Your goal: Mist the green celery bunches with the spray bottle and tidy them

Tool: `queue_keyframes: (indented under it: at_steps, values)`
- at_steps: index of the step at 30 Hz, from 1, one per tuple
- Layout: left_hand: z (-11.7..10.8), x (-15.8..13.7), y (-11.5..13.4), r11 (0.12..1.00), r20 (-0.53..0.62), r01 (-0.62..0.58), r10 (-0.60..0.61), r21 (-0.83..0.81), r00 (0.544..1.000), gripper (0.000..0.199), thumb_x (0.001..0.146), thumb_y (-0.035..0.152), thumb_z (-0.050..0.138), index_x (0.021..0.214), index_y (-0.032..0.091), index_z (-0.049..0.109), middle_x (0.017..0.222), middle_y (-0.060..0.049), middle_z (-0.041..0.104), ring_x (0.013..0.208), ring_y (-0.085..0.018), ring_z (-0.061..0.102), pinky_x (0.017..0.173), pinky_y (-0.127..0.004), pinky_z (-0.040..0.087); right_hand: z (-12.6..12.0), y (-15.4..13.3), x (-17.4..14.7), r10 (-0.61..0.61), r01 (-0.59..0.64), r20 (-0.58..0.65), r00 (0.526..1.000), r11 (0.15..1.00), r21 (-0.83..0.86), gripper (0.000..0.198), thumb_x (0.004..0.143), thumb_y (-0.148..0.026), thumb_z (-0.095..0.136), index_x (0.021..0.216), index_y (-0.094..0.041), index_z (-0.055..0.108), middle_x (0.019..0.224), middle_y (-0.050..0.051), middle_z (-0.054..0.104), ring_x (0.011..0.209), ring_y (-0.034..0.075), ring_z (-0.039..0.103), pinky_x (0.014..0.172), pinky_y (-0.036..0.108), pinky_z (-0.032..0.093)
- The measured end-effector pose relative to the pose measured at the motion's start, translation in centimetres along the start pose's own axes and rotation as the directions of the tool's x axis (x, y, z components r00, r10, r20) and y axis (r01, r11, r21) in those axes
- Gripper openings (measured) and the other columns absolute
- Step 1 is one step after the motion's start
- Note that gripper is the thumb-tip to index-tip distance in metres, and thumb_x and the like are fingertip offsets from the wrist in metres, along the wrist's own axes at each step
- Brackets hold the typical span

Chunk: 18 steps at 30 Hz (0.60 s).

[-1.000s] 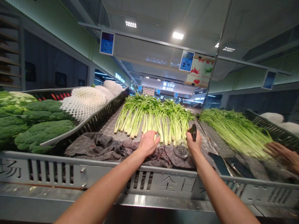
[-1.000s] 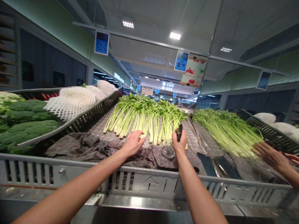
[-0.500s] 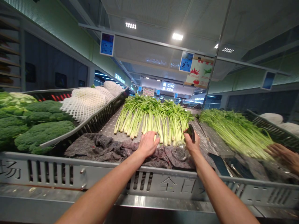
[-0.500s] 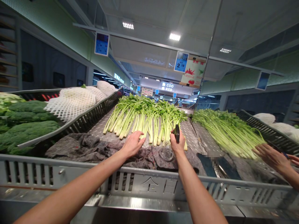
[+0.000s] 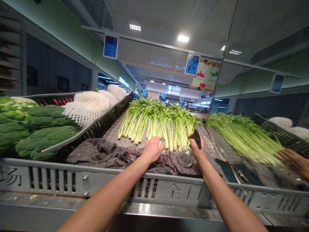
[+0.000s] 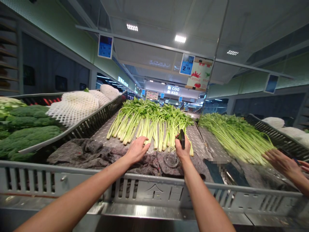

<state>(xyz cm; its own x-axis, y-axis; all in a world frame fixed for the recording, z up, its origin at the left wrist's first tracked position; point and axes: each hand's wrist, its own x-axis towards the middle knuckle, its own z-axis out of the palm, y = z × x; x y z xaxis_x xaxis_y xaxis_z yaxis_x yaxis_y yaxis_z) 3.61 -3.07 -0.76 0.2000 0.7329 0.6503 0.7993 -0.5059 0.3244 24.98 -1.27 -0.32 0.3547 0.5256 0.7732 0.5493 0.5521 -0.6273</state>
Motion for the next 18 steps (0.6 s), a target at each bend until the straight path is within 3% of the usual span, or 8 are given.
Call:
queue_keyframes:
  at_steps: [6,18]
  values:
    - [0.1,0.02,0.01,1.0,0.0,-0.003,0.003,0.015,1.0,0.027,0.08,0.032,0.037,0.098,0.017,0.05,0.098,-0.007,0.057,0.092,-0.02,0.051,0.083,-0.035,0.036,-0.15,-0.04,0.12,-0.001,0.001,-0.009,1.0,1.0,0.011,0.022,0.062,-0.029,0.047,0.079,-0.017,0.057,0.076,0.001,0.059,0.071,0.016,0.053,0.068,0.028,0.039]
    - [0.4,0.07,-0.16,1.0,0.004,-0.002,0.002,0.024,1.0,0.029,0.08,0.033,0.037,0.099,0.016,0.05,0.099,-0.007,0.057,0.094,-0.02,0.051,0.084,-0.035,0.036,-0.14,-0.01,0.23,0.054,-0.054,0.029,0.998,0.998,-0.026,0.029,0.06,-0.033,0.048,0.082,-0.017,0.058,0.071,0.001,0.058,0.064,0.016,0.051,0.063,0.028,0.04]
